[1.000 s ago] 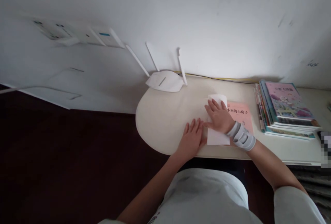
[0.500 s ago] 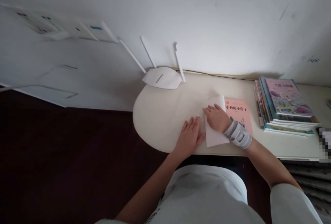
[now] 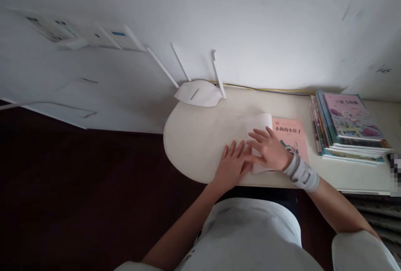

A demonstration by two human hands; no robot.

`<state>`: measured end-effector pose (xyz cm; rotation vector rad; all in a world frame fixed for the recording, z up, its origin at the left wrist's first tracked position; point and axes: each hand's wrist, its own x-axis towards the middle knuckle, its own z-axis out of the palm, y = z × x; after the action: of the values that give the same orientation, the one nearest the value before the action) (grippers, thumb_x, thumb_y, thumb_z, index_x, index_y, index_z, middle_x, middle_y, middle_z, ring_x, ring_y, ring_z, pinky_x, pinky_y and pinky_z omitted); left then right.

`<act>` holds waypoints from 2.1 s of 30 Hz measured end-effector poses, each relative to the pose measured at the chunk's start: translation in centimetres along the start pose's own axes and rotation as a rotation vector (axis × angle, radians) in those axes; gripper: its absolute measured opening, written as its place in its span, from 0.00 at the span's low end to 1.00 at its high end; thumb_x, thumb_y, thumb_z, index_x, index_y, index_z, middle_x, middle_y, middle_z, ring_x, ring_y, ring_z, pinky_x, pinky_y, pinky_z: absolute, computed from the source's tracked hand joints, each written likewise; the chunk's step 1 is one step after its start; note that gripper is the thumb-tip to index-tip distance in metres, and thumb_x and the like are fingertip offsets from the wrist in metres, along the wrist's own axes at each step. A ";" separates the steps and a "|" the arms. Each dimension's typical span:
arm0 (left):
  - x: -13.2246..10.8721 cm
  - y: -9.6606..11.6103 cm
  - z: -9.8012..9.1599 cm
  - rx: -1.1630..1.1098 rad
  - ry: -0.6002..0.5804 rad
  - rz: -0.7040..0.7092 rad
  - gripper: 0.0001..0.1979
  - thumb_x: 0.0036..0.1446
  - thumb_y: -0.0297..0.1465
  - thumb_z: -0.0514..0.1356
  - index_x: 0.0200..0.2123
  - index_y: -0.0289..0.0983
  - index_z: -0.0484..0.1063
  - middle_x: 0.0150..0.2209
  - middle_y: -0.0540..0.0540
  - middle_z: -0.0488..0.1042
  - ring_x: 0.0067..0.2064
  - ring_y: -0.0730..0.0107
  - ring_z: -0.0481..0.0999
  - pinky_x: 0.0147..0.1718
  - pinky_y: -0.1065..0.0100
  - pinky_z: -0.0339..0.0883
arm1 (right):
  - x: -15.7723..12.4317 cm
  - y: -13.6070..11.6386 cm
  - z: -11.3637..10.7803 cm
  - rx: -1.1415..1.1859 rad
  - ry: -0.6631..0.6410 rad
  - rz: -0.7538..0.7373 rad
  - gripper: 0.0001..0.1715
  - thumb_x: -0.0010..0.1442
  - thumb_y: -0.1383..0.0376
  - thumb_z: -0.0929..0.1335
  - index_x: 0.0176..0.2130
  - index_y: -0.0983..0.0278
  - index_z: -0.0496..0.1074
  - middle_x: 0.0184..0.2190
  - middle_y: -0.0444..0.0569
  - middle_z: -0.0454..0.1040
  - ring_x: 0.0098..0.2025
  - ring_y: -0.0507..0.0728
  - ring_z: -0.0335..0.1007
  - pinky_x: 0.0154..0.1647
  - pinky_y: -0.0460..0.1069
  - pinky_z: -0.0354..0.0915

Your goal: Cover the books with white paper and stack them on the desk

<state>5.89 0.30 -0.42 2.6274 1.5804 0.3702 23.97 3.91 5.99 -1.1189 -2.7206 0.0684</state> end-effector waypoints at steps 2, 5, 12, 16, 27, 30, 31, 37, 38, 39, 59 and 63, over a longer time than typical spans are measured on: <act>0.0 0.0 0.0 0.000 -0.013 0.001 0.27 0.60 0.41 0.48 0.61 0.38 0.55 0.62 0.38 0.56 0.63 0.44 0.52 0.57 0.44 0.47 | -1.6 -0.2 -0.5 -0.064 -0.106 -0.065 0.40 0.55 0.42 0.62 0.57 0.65 0.62 0.60 0.61 0.58 0.62 0.68 0.49 0.58 0.68 0.46; 0.1 0.0 0.0 -0.011 -0.025 -0.012 0.27 0.61 0.40 0.47 0.61 0.36 0.54 0.62 0.37 0.57 0.63 0.45 0.52 0.58 0.45 0.46 | -2.8 -0.3 -0.5 -0.125 -0.190 -0.096 0.44 0.54 0.41 0.62 0.59 0.65 0.59 0.61 0.62 0.54 0.64 0.70 0.44 0.58 0.67 0.46; -0.1 -0.4 0.0 -0.119 0.025 -0.040 0.31 0.62 0.39 0.44 0.63 0.28 0.42 0.61 0.32 0.57 0.63 0.55 0.54 0.58 0.51 0.49 | -2.0 -0.6 0.3 -0.165 -0.152 -0.046 0.33 0.59 0.47 0.61 0.55 0.66 0.65 0.59 0.61 0.59 0.63 0.68 0.48 0.59 0.65 0.48; -0.3 -0.8 0.0 -0.097 0.011 0.007 0.31 0.62 0.40 0.44 0.62 0.27 0.45 0.61 0.32 0.57 0.63 0.54 0.54 0.58 0.53 0.49 | -2.0 -1.1 0.3 -0.206 -0.173 0.035 0.32 0.58 0.49 0.63 0.54 0.66 0.66 0.59 0.61 0.59 0.62 0.69 0.49 0.58 0.65 0.50; -0.5 -1.4 -0.1 -0.059 -0.063 0.075 0.35 0.61 0.45 0.45 0.61 0.24 0.46 0.62 0.29 0.54 0.64 0.53 0.50 0.59 0.53 0.48 | -1.8 -1.8 1.1 -0.218 -0.165 0.107 0.32 0.59 0.50 0.63 0.55 0.67 0.65 0.59 0.61 0.58 0.62 0.69 0.48 0.59 0.65 0.47; -0.6 -1.4 -0.1 -0.061 -0.057 0.084 0.35 0.61 0.44 0.46 0.61 0.24 0.46 0.62 0.29 0.53 0.64 0.52 0.49 0.59 0.53 0.47 | -2.0 -1.8 1.9 -0.195 -0.135 0.112 0.34 0.59 0.49 0.62 0.56 0.68 0.64 0.60 0.62 0.57 0.63 0.68 0.46 0.61 0.66 0.44; -0.6 -1.4 -0.2 -0.060 -0.056 0.086 0.35 0.61 0.44 0.47 0.61 0.24 0.46 0.62 0.28 0.54 0.64 0.52 0.50 0.59 0.54 0.47 | -2.1 -1.8 2.2 -0.176 -0.122 0.108 0.36 0.58 0.48 0.62 0.57 0.68 0.63 0.60 0.61 0.56 0.64 0.67 0.46 0.61 0.66 0.43; -0.7 -1.4 0.1 -0.058 -0.027 0.075 0.35 0.60 0.45 0.46 0.61 0.26 0.47 0.62 0.29 0.54 0.64 0.52 0.51 0.59 0.52 0.48 | -2.7 -0.5 2.3 0.059 -0.007 0.074 0.43 0.58 0.43 0.58 0.61 0.68 0.56 0.62 0.61 0.52 0.65 0.64 0.41 0.62 0.65 0.44; -0.7 -1.4 0.2 -0.056 -0.023 0.076 0.34 0.61 0.45 0.46 0.61 0.27 0.48 0.62 0.29 0.54 0.64 0.52 0.51 0.59 0.51 0.48 | -2.5 0.3 2.3 0.115 0.030 0.095 0.40 0.60 0.44 0.57 0.61 0.67 0.56 0.63 0.60 0.52 0.66 0.63 0.41 0.62 0.64 0.45; -0.7 -1.3 0.2 -0.054 -0.020 0.078 0.34 0.61 0.45 0.47 0.61 0.27 0.48 0.62 0.29 0.54 0.64 0.51 0.51 0.59 0.51 0.48 | -2.1 1.2 2.2 0.168 0.075 0.127 0.37 0.62 0.46 0.55 0.61 0.66 0.56 0.63 0.59 0.51 0.66 0.62 0.41 0.62 0.63 0.47; 1.0 5.0 0.4 0.096 0.262 0.318 0.19 0.62 0.26 0.45 0.55 0.31 0.61 0.58 0.36 0.63 0.60 0.58 0.61 0.58 0.52 0.53 | 3.1 10.2 5.7 0.338 0.267 0.433 0.35 0.53 0.49 0.63 0.55 0.66 0.65 0.58 0.59 0.59 0.59 0.64 0.56 0.60 0.61 0.53; 1.4 5.8 1.5 0.122 0.315 0.297 0.19 0.62 0.25 0.44 0.54 0.27 0.63 0.57 0.34 0.64 0.59 0.58 0.63 0.56 0.57 0.58 | 2.9 10.0 5.5 0.346 0.286 0.420 0.36 0.54 0.50 0.63 0.56 0.67 0.64 0.60 0.60 0.56 0.61 0.64 0.53 0.60 0.61 0.52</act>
<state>11.87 -1.09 -0.60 3.0287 1.3143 0.7604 27.80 13.25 -0.07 -1.4372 -2.0890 0.3905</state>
